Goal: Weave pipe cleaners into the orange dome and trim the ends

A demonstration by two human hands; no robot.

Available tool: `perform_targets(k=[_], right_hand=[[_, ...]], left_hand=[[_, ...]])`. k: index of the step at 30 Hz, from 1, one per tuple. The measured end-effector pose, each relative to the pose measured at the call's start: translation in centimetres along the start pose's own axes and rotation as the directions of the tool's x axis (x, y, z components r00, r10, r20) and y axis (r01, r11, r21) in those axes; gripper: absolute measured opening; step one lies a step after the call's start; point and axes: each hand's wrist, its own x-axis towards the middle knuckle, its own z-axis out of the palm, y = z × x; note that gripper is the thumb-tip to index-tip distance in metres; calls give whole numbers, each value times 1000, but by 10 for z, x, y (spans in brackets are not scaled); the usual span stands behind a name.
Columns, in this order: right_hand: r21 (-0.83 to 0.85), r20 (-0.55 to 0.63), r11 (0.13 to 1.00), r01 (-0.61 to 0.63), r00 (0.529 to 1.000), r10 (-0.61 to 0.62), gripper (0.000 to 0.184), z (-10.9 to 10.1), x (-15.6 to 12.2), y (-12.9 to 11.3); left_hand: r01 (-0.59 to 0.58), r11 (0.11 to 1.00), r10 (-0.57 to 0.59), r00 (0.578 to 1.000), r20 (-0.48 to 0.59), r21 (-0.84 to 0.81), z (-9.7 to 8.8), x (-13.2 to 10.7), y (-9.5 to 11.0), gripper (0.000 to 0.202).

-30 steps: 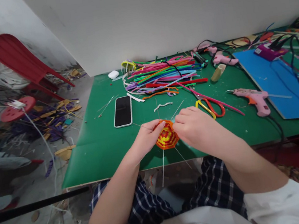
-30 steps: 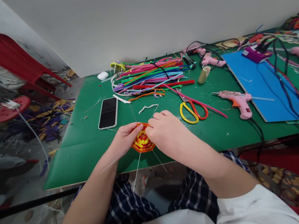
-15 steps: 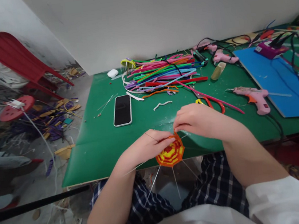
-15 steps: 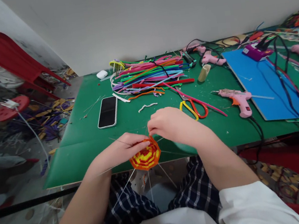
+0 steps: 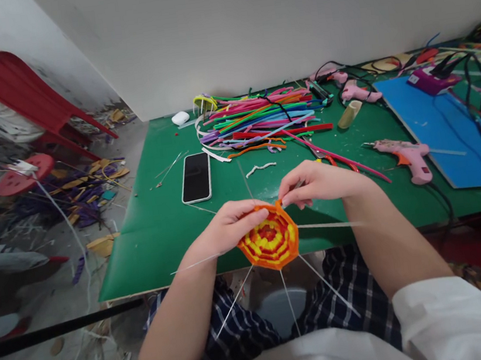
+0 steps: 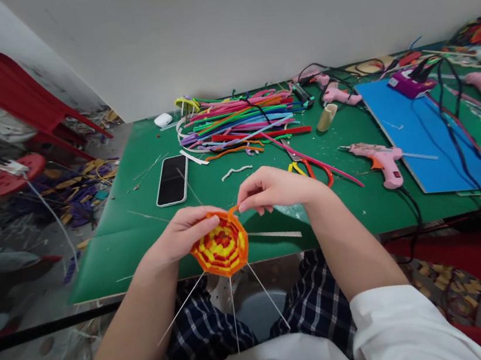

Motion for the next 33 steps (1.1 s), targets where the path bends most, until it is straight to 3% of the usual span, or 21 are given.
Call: perform_targets(k=[3,6,10,16,20,27,30,33], right_hand=[[34,-151,999,39,988,-34,23,4,2,0],[64,-294,994,86,954,-63,22,7,4,0],[68,-368,991,117,926,-84,22,13,5,-3],[67,-456,991,115,887,-72,20,20,7,-9],[98,-372,990,100,926,-57,24,17,5,-7],[84,-189,995,58,981,-41,37,2,-2,-1],[2,-154,999,36,987,-35,39,-1,-5,-4],[-193,-191,980,37,979,-75,35,2,-9,-10]], left_hand=[[-29,974,-27,969,-247,-223,1,3,-4,24],[-74,945,-60,919,-390,-319,1,10,-7,24],[-94,942,-73,878,-472,-321,2,16,-7,24],[-146,979,45,835,-548,-141,4,14,-6,27],[-158,984,84,812,-577,-79,3,14,-9,28],[-112,994,83,825,-559,-18,2,13,-11,30],[-94,992,127,827,-547,88,4,12,-8,29],[-71,969,187,838,-513,237,7,11,-6,27]])
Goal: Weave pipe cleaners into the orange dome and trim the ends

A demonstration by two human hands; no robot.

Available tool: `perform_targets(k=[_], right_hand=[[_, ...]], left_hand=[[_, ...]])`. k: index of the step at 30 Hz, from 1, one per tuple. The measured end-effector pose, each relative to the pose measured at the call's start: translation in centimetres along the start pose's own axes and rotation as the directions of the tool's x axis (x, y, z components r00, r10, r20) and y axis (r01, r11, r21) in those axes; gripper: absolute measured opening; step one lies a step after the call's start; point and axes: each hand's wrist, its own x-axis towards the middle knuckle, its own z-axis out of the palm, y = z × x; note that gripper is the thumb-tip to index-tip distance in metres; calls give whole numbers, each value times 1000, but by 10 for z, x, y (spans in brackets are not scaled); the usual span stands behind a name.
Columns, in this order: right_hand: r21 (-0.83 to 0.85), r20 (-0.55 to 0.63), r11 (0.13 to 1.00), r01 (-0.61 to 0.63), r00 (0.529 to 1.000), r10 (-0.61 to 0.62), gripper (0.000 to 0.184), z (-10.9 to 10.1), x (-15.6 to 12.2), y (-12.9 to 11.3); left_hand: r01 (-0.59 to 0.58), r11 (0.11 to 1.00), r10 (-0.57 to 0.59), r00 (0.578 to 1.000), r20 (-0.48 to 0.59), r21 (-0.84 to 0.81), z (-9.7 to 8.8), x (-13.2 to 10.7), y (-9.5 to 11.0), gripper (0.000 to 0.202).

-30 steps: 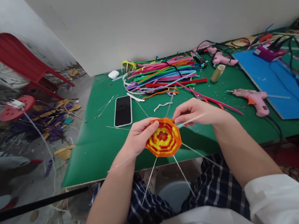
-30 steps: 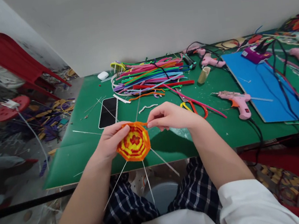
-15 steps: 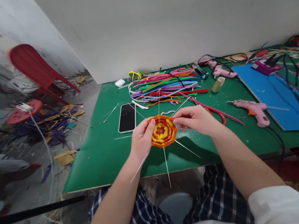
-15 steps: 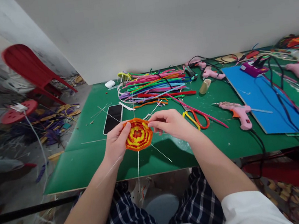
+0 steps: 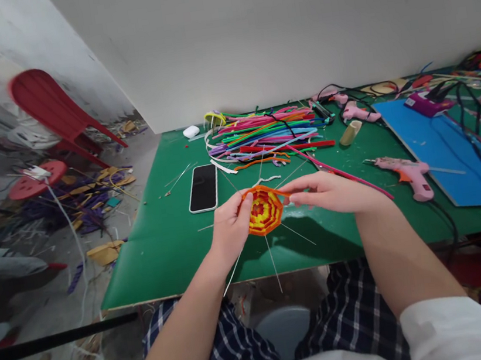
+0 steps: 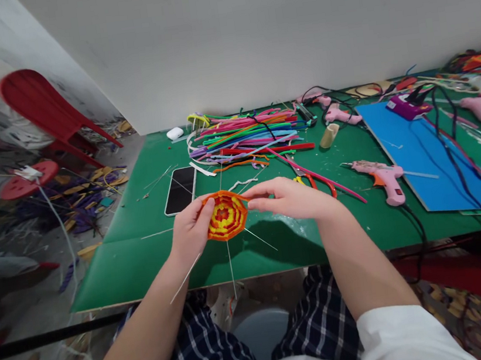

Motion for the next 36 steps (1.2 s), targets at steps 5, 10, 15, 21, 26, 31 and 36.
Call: perform_targets(k=[5,10,15,21,26,31,36], right_hand=[[-533,-201,843,-75,979,-40,22,19,-3,-16],[-798,-280,564,-213,960,-34,24,37,-6,-30],[-822,-323,534,-201,935,-145,23,39,-7,-28],[-754,-443,632,-181,850,-284,24,37,-7,-22],[-770,-446,620,-149,821,-356,24,35,-13,-27],[-826,-392,549,-128,830,-396,21,35,-17,-31],[-884,-322,449,-130,866,-383,17,39,-20,-39]], left_hand=[[-43,986,38,999,37,160,4,-3,2,27],[-66,970,47,995,89,232,5,-6,4,28],[-42,994,33,996,89,102,4,-4,3,25],[131,908,-98,990,101,-398,9,0,-4,26],[132,888,-136,990,24,-440,12,-1,-3,20],[163,871,-167,985,31,-463,9,0,-2,20],[92,966,-92,996,11,-240,6,-2,2,20]])
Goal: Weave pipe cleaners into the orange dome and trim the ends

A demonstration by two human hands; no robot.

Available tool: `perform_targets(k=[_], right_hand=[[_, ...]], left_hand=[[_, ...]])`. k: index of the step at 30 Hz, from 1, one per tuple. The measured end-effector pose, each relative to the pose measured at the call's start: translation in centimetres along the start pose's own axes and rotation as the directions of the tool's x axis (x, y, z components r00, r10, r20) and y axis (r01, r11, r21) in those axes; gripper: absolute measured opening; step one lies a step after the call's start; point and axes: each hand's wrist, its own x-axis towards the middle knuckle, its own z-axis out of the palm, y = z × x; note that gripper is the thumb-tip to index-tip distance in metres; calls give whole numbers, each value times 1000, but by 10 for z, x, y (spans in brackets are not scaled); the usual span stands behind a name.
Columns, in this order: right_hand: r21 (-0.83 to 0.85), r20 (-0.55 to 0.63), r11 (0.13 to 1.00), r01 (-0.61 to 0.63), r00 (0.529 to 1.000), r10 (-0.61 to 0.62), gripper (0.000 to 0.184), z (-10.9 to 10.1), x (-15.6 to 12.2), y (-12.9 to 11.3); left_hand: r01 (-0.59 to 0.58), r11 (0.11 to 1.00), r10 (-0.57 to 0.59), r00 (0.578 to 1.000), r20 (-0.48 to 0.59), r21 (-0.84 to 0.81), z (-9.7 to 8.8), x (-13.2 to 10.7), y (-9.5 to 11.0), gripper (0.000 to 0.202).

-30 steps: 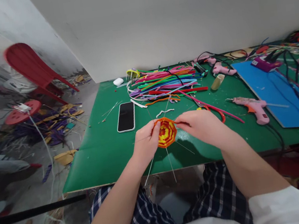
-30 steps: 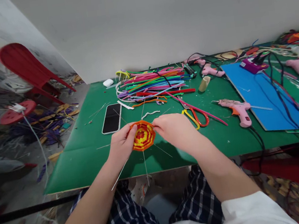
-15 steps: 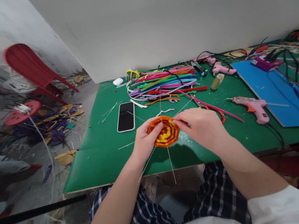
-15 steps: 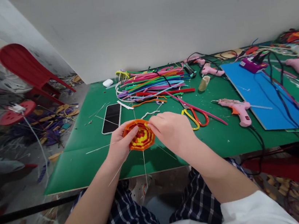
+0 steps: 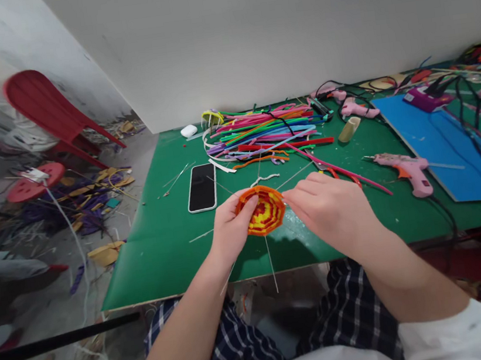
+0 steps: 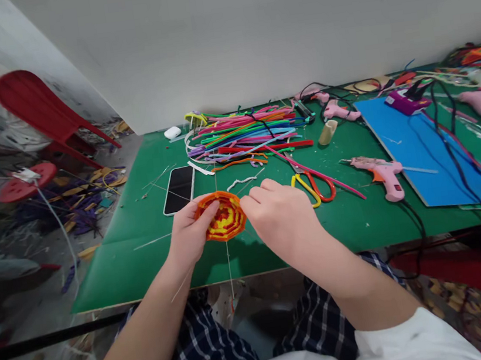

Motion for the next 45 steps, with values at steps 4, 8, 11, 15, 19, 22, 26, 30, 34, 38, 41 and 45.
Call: perform_targets(k=[4,8,11,15,19,22,26,30,34,38,41,45], right_hand=[[-29,25,996,86,996,-85,19,-1,2,-3],[33,42,994,104,994,-105,17,2,6,6],[148,71,989,14,997,-25,18,5,5,16],[442,250,895,-57,966,-62,16,6,3,28],[674,422,707,-214,897,-131,16,4,4,35],[800,490,494,-340,846,-212,18,8,9,39],[879,452,216,-425,887,-93,18,21,16,36],[912,326,214,-349,936,136,17,24,16,22],[905,188,332,-267,950,251,15,21,13,11],[918,134,296,-263,910,393,14,25,14,10],[930,74,301,-213,908,413,27,29,16,10],[912,36,380,-154,954,299,24,30,16,7]], left_hand=[[-123,953,81,984,156,276,1,-7,10,22],[-209,887,77,946,315,411,-1,-11,19,25],[-231,881,64,923,379,414,-7,-8,21,26],[-279,896,61,848,526,345,-18,-2,20,24],[-220,946,14,761,649,237,-25,1,24,24],[-112,982,-18,743,669,151,-26,-2,24,22],[70,994,-40,941,335,-80,-22,-2,16,15],[77,918,-110,992,-63,-389,-17,4,10,18],[25,882,-121,977,-174,-471,-17,6,13,18],[87,879,-146,985,-90,-469,-18,2,17,16],[148,869,-171,985,-8,-473,-17,0,17,15],[199,870,-199,979,47,-451,-14,0,16,16]])
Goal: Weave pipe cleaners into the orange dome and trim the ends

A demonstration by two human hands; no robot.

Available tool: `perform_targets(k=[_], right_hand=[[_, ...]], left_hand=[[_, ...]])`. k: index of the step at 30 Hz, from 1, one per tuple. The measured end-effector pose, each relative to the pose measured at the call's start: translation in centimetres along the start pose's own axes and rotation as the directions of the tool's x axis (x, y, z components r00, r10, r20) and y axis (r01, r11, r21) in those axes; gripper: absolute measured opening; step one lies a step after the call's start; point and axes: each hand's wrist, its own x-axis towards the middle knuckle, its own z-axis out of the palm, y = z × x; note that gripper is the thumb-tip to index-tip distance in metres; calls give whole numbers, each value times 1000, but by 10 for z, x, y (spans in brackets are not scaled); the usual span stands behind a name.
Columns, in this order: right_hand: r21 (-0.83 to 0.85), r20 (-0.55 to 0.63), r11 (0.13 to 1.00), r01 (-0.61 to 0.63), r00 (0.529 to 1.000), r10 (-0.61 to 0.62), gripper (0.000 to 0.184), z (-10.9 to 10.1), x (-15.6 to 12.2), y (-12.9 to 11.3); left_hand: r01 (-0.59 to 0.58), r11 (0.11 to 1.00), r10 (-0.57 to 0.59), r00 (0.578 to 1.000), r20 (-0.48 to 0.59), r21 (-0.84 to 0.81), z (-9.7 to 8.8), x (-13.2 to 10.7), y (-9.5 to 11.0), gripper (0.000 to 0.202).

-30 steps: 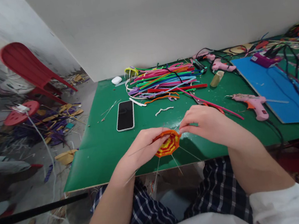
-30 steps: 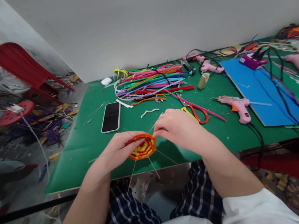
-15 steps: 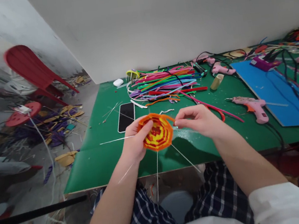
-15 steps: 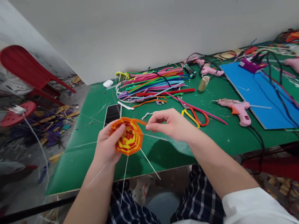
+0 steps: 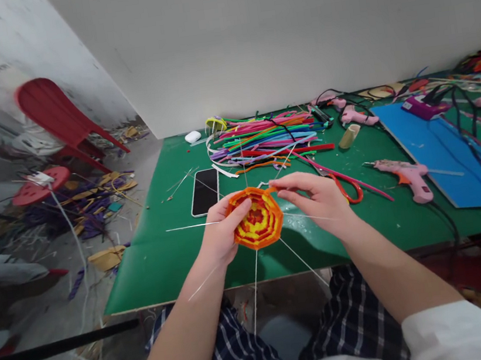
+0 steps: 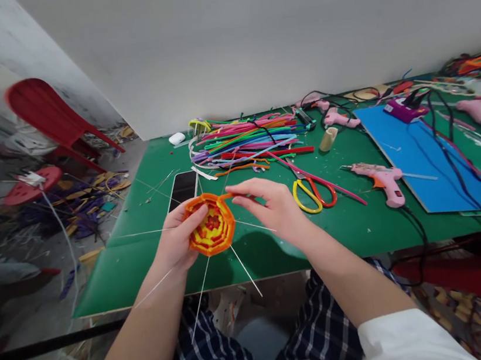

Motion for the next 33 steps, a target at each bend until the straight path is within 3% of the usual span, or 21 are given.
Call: perform_targets(k=[3,6,11,15,25,28,30,31,33], right_hand=[[-4,27,1000,-28,999,28,19,3,-2,-1],[112,55,982,-150,988,144,19,4,-4,1],[341,213,896,-284,952,221,26,1,-5,3],[408,315,843,-349,921,229,35,-4,-3,1],[363,2,874,-324,938,347,21,10,-7,1],[414,-17,851,-325,931,364,18,6,-3,5],[442,20,825,-352,924,383,18,-1,1,11],[447,57,812,-377,917,394,18,-5,2,14],[430,177,785,-445,895,410,18,-14,6,20]], left_hand=[[-15,1000,15,999,-34,9,2,1,-1,19],[-52,999,53,996,-69,7,4,1,-2,19],[-114,993,117,990,-83,35,4,0,-3,18],[-169,983,175,981,-84,74,3,0,-4,17],[-296,927,331,934,-133,230,11,-1,-18,22],[-281,912,293,956,4,300,8,-3,-13,28],[-229,912,155,961,230,341,-7,-3,-1,45],[-186,907,31,925,380,379,-17,-2,8,58],[-125,894,-176,785,594,431,-42,1,25,75]])
